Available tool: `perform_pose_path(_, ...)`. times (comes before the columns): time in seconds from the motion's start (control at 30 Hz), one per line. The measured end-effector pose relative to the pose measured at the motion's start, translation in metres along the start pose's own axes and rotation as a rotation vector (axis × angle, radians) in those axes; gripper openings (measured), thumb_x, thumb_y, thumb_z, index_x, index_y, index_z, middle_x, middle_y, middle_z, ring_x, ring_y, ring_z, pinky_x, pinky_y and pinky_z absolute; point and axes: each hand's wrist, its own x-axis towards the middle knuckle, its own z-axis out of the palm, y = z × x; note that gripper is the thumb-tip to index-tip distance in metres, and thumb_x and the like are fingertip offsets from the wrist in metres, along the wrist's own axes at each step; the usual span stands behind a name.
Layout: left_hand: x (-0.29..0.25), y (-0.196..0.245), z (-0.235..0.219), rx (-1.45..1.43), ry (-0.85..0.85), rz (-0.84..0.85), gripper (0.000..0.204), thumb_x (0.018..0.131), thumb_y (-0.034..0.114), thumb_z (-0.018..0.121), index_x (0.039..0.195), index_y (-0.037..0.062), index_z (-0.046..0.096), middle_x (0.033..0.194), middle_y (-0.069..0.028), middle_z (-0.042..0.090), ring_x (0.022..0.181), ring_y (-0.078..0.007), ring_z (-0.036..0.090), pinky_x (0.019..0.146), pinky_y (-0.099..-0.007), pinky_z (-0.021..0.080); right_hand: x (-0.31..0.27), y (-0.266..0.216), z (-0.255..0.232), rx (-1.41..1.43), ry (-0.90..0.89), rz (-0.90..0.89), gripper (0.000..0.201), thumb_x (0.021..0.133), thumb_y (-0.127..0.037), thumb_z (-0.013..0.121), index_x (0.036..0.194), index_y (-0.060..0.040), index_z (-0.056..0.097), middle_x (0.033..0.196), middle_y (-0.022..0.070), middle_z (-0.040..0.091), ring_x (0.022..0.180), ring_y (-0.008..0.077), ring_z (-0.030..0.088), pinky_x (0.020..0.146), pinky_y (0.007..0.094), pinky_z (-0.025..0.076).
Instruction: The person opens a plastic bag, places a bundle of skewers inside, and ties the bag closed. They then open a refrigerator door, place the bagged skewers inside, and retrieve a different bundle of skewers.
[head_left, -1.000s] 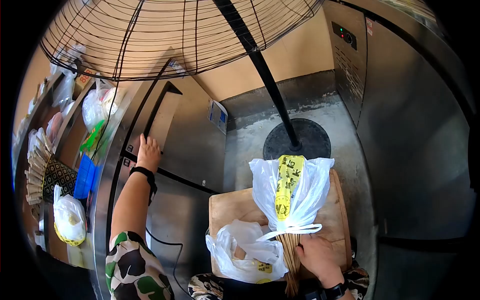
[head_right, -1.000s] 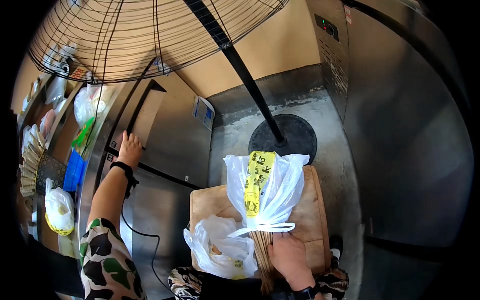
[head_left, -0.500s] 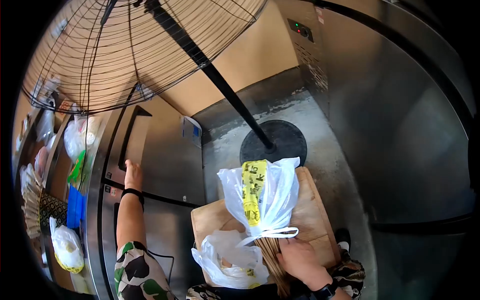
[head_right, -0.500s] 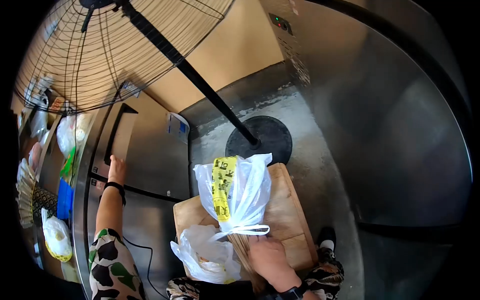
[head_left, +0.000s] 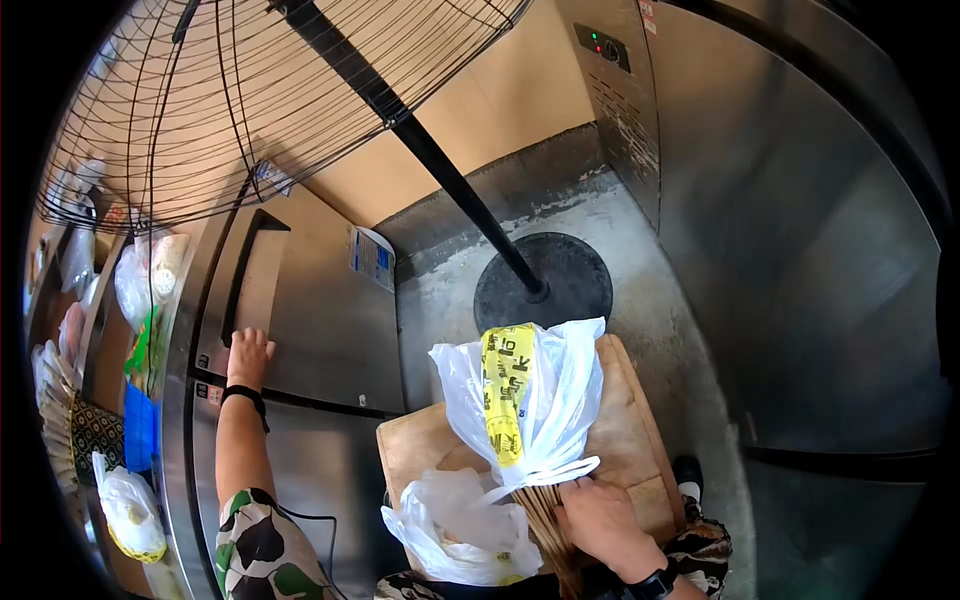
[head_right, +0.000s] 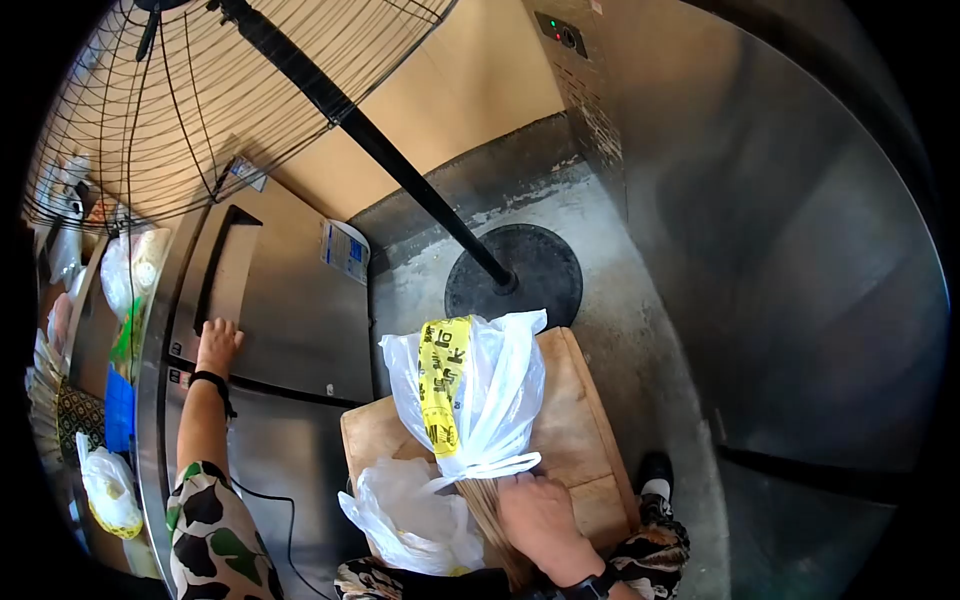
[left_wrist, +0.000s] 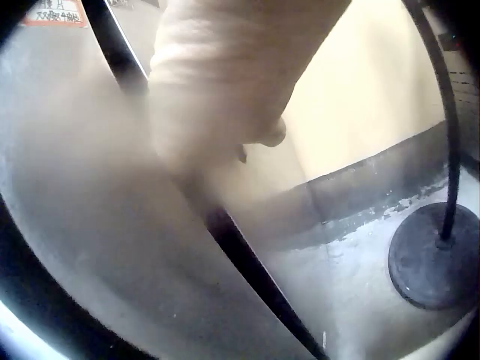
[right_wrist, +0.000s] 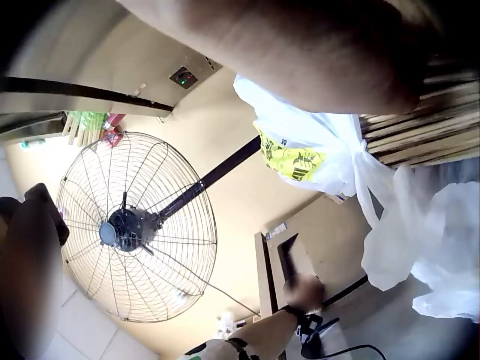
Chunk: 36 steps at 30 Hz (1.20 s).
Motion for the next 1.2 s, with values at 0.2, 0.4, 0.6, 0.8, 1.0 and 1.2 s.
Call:
perform_pose_path(0.2,0.012,0.004,0.017,-0.045,-0.066,0.031,0.025,0.091,0.027,0.051,0.115,0.0262,0.06,0.112,0.0038,0.057,0.11,-0.0196,0.05,0.082,-0.048,0.043,-0.002,0.001,-0.002,0.023,0.014,-0.015,0.023,0.082,-0.021,0.061,0.09,-0.0002,0.059,0.083,0.0169,0.064,0.079,0.0333,0.064,0.071,0.0439,0.051)
perform_pose_path(0.4,0.012,-0.005,-0.051,-0.126,0.0,0.067,0.023,0.091,0.024,0.051,0.111,0.024,0.062,0.107,0.0022,0.059,0.106,-0.0178,0.053,0.084,-0.0438,0.044,0.002,0.004,-0.001,0.021,-0.039,-0.015,0.026,0.081,-0.022,0.062,0.092,0.0013,0.058,0.086,0.018,0.065,0.08,0.0348,0.064,0.073,0.0449,0.051)
perform_pose_path(0.6,-0.053,-0.047,-0.163,-0.436,0.619,0.012,0.033,0.071,0.02,0.069,0.102,0.0121,0.063,0.112,-0.0072,0.057,0.123,-0.0266,0.044,0.111,-0.046,0.023,0.0,0.005,-0.007,0.043,-0.098,-0.016,0.028,0.083,-0.024,0.06,0.096,0.0008,0.057,0.091,0.0178,0.064,0.088,0.0341,0.062,0.077,0.0456,0.049)
perform_pose_path(0.8,-0.073,-0.067,-0.159,-0.881,0.784,-0.096,0.07,0.062,0.023,0.079,0.125,0.0085,0.053,0.141,-0.0122,0.04,0.131,-0.0351,0.034,0.11,-0.046,0.028,-0.002,-0.002,-0.009,0.031,-0.098,0.038,0.025,0.084,-0.024,0.059,0.096,-0.0016,0.058,0.095,0.018,0.063,0.091,0.035,0.061,0.077,0.0458,0.048)
perform_pose_path(1.0,-0.062,-0.06,-0.162,-1.127,0.999,-0.289,0.066,0.056,0.003,0.08,0.118,0.0102,0.057,0.14,-0.0133,0.042,0.126,-0.0335,0.044,0.105,-0.0442,0.035,-0.003,0.0,0.003,0.052,0.032,-0.017,0.023,0.08,-0.024,0.062,0.089,-0.004,0.061,0.088,0.0183,0.063,0.082,0.0362,0.061,0.071,0.0464,0.047)
perform_pose_path(1.2,-0.011,-0.043,-0.202,-1.188,1.239,-0.48,0.041,0.06,0.002,0.066,0.1,0.0038,0.063,0.125,-0.0201,0.052,0.118,-0.0367,0.047,0.102,-0.0447,0.037,0.002,-0.001,0.002,-0.035,-0.048,-0.042,0.026,0.08,-0.021,0.068,0.095,-0.0024,0.06,0.083,0.0155,0.064,0.078,0.0304,0.062,0.069,0.0411,0.048)
